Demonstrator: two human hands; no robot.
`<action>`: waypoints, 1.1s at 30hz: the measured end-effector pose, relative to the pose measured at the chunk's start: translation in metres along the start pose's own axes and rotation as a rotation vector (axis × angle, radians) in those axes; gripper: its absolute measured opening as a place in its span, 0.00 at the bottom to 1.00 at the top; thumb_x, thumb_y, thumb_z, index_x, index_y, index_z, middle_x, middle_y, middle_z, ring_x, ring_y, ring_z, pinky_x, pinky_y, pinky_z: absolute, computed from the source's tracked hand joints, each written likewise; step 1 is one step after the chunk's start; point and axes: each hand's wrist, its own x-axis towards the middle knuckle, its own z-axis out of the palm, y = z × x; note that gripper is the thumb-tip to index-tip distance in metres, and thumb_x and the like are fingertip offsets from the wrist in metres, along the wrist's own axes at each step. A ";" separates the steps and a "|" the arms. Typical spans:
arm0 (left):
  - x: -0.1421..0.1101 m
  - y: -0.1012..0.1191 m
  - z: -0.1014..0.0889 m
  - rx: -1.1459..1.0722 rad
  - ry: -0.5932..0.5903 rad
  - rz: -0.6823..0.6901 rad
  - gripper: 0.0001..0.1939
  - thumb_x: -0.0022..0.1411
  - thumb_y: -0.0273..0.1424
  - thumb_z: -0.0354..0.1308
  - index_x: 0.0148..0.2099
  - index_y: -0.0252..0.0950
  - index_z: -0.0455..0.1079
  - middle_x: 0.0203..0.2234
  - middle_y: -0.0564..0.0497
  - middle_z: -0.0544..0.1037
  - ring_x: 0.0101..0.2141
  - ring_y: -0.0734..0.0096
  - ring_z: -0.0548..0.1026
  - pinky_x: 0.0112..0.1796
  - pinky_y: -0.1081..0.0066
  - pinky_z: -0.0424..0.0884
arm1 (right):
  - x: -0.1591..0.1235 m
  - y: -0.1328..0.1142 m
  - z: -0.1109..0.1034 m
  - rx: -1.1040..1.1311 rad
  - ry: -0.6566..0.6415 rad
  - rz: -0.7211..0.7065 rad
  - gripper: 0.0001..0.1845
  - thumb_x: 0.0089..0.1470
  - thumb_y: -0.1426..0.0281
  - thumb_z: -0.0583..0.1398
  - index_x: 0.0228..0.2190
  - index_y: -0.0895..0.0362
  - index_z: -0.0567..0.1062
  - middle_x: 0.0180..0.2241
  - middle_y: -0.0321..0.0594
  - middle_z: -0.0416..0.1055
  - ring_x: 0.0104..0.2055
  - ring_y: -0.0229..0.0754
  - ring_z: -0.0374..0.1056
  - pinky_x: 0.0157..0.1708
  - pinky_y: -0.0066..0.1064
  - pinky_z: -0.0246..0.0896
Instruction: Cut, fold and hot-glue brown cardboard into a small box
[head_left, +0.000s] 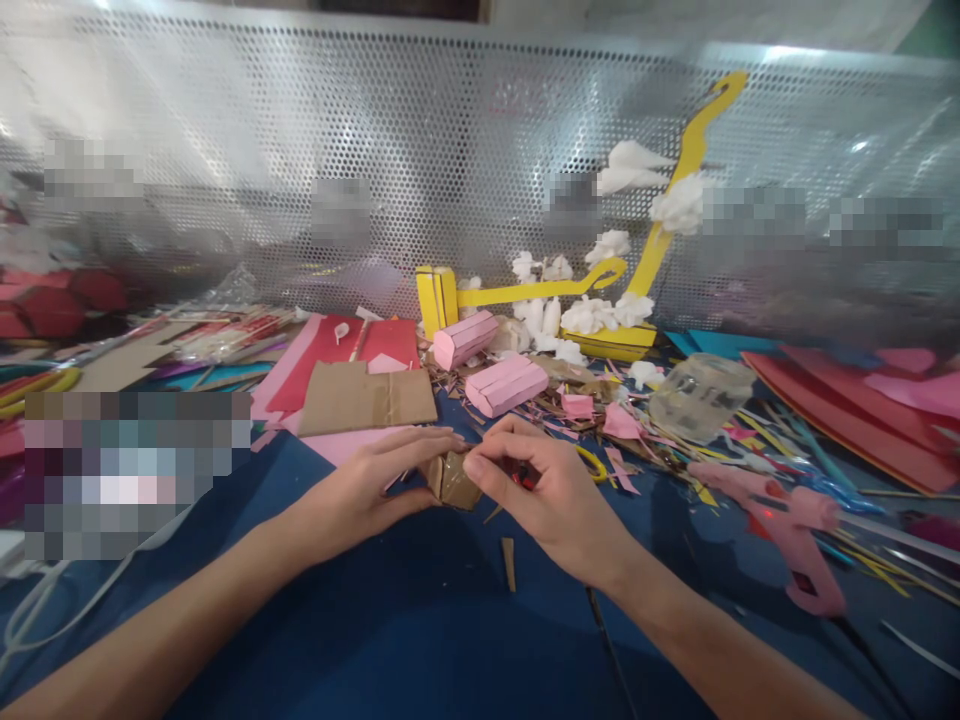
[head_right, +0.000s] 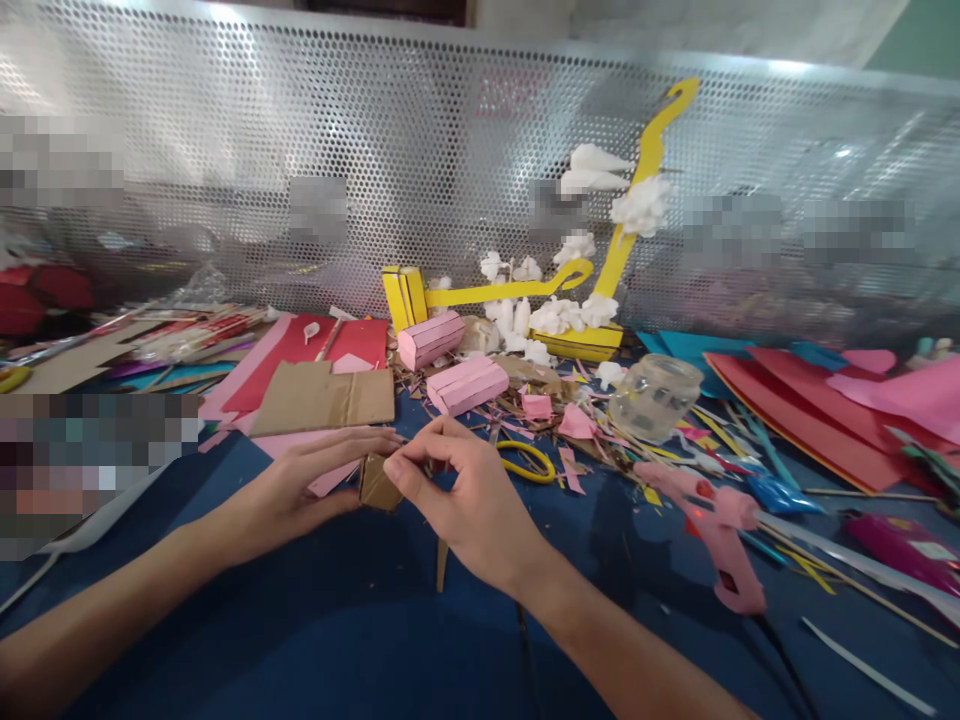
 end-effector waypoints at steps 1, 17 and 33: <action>0.000 0.000 0.000 -0.003 0.004 -0.001 0.24 0.71 0.30 0.60 0.67 0.41 0.67 0.61 0.42 0.76 0.62 0.57 0.74 0.62 0.53 0.72 | 0.000 0.000 0.000 -0.003 0.000 0.002 0.13 0.65 0.65 0.62 0.28 0.54 0.77 0.32 0.36 0.67 0.35 0.40 0.65 0.40 0.34 0.63; -0.001 -0.004 0.002 -0.005 0.001 0.018 0.25 0.70 0.31 0.62 0.67 0.42 0.67 0.61 0.42 0.76 0.62 0.57 0.74 0.62 0.53 0.72 | 0.000 0.002 0.002 0.005 -0.013 0.008 0.14 0.66 0.65 0.62 0.28 0.54 0.77 0.32 0.37 0.68 0.35 0.40 0.66 0.40 0.34 0.64; -0.002 -0.007 0.004 0.006 0.014 0.024 0.24 0.70 0.29 0.62 0.66 0.43 0.67 0.61 0.45 0.76 0.62 0.61 0.73 0.64 0.57 0.69 | -0.001 0.004 0.003 -0.008 0.017 -0.013 0.11 0.65 0.67 0.63 0.30 0.55 0.80 0.33 0.36 0.69 0.36 0.39 0.68 0.40 0.33 0.63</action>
